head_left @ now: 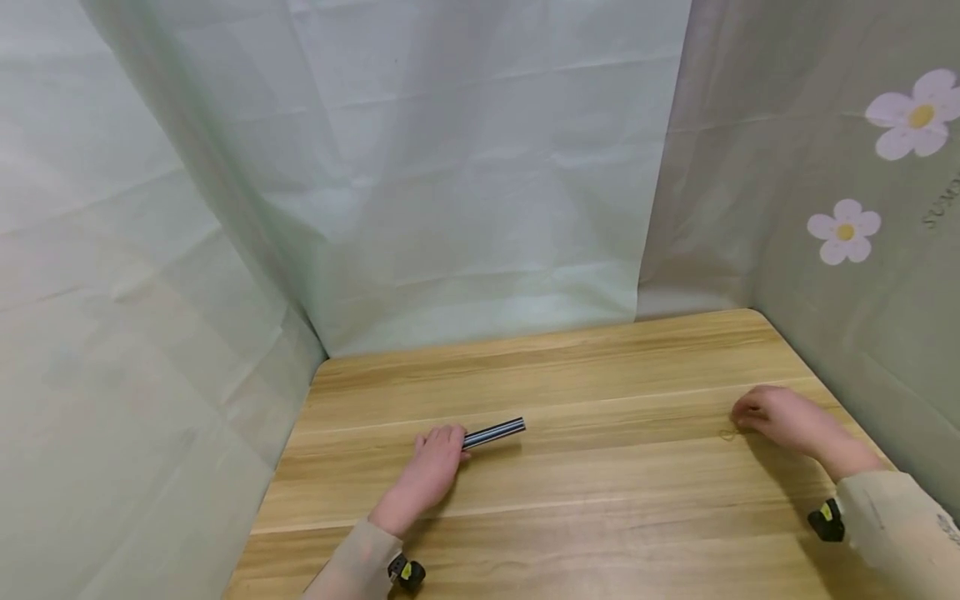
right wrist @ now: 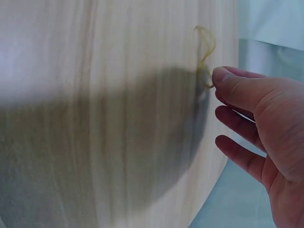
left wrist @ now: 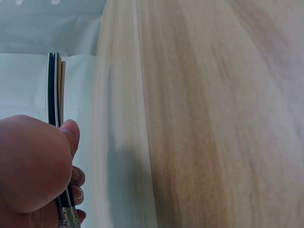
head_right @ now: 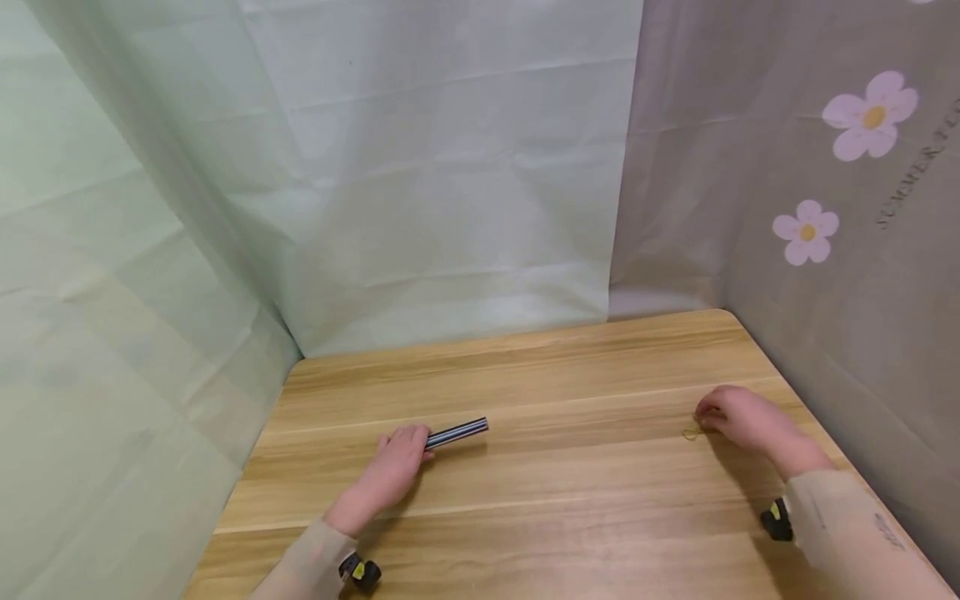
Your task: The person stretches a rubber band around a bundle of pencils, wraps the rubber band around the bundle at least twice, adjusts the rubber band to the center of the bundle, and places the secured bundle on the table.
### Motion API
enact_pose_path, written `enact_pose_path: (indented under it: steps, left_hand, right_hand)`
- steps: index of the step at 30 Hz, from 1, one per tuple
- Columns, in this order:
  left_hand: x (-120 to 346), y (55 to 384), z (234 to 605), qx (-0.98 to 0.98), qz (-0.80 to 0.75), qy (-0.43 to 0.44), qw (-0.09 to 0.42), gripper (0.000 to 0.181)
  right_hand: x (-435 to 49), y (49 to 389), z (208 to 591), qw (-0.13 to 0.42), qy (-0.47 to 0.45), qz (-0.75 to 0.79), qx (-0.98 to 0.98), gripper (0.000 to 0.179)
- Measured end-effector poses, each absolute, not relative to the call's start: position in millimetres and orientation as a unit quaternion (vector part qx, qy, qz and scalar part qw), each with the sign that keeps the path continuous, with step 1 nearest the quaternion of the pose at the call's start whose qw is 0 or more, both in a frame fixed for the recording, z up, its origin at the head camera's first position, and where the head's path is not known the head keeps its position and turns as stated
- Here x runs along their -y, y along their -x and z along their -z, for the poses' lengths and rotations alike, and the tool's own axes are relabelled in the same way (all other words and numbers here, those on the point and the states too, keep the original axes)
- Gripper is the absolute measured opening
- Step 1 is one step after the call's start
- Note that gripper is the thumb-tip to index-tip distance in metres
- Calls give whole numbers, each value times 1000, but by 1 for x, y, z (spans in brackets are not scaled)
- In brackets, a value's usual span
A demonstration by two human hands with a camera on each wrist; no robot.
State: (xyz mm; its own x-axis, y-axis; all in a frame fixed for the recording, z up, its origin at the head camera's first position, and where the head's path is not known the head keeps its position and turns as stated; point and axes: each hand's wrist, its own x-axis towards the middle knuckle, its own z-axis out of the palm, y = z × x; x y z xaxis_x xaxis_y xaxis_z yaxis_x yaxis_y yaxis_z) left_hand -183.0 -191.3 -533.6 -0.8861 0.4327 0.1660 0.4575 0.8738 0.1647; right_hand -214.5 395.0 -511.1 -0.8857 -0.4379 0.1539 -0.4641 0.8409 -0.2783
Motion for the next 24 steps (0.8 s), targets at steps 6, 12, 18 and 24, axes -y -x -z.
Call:
enact_pose_path:
  steps: [6, 12, 18, 24]
  left_hand:
    - [191, 181, 532, 966, 94, 232, 62, 20]
    - [189, 182, 532, 968, 96, 228, 49, 18]
    - [188, 186, 533, 968, 93, 230, 40, 16]
    - [189, 187, 535, 967, 86, 234, 44, 17]
  right_hand:
    - [-400, 213, 516, 48, -254, -147, 955, 18]
    - [-399, 213, 520, 59, -278, -148, 947, 21]
    - [-398, 212, 520, 53, -291, -154, 943, 24]
    - [-399, 212, 521, 72, -322, -156, 931, 32]
